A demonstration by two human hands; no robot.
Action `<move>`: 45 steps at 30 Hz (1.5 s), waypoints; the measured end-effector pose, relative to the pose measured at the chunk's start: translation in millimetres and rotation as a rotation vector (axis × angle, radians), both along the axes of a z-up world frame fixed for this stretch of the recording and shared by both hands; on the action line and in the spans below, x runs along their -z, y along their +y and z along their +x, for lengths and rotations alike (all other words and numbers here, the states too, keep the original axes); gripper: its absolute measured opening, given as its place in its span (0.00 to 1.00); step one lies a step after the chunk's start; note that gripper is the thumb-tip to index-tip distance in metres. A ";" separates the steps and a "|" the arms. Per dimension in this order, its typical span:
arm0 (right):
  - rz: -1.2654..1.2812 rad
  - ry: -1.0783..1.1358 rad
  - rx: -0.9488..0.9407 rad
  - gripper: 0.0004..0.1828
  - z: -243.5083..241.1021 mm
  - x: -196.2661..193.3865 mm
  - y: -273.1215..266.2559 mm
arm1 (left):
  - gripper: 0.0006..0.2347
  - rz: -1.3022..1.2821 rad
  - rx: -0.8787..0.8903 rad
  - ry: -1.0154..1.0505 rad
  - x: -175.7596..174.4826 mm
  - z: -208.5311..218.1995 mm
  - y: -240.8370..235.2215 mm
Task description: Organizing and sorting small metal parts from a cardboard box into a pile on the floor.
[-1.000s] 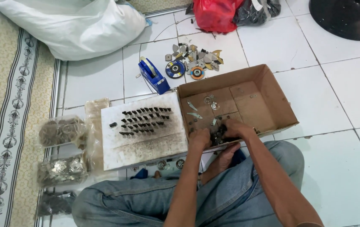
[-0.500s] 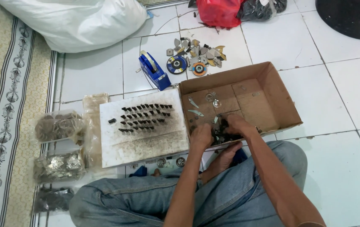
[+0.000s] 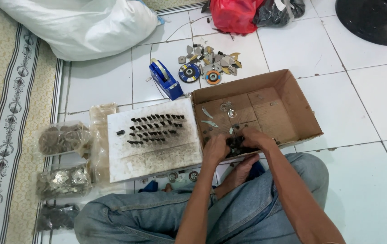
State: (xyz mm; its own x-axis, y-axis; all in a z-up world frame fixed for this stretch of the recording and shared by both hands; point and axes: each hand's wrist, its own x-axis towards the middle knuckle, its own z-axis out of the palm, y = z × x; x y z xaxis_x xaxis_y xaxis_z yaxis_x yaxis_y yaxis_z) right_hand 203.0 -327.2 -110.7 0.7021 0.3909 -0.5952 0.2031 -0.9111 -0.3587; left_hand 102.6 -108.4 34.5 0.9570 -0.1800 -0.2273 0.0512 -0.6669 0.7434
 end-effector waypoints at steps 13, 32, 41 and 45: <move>-0.041 0.004 0.159 0.42 -13.0 -65.7 34.9 | 0.17 -0.070 -0.167 -0.169 20.7 -16.1 -1.7; 0.134 -0.052 0.020 0.34 -10.4 -26.2 17.5 | 0.18 -0.059 -0.155 -0.162 49.6 -12.2 0.9; 0.109 -0.016 0.015 0.36 -13.3 -19.6 19.2 | 0.18 0.054 -0.129 -0.158 63.0 -11.9 -2.2; 0.103 0.004 0.101 0.34 -11.0 -21.0 29.9 | 0.17 -0.021 -0.194 -0.083 54.1 -11.9 -6.1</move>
State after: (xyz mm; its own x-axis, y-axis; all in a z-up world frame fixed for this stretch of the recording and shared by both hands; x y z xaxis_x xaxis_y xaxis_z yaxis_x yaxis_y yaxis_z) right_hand 192.0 -297.3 -89.7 0.7390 0.3774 -0.5581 0.1103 -0.8850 -0.4523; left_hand 90.8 -114.5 -19.6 0.9895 0.0054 -0.1442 0.1148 -0.6352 0.7638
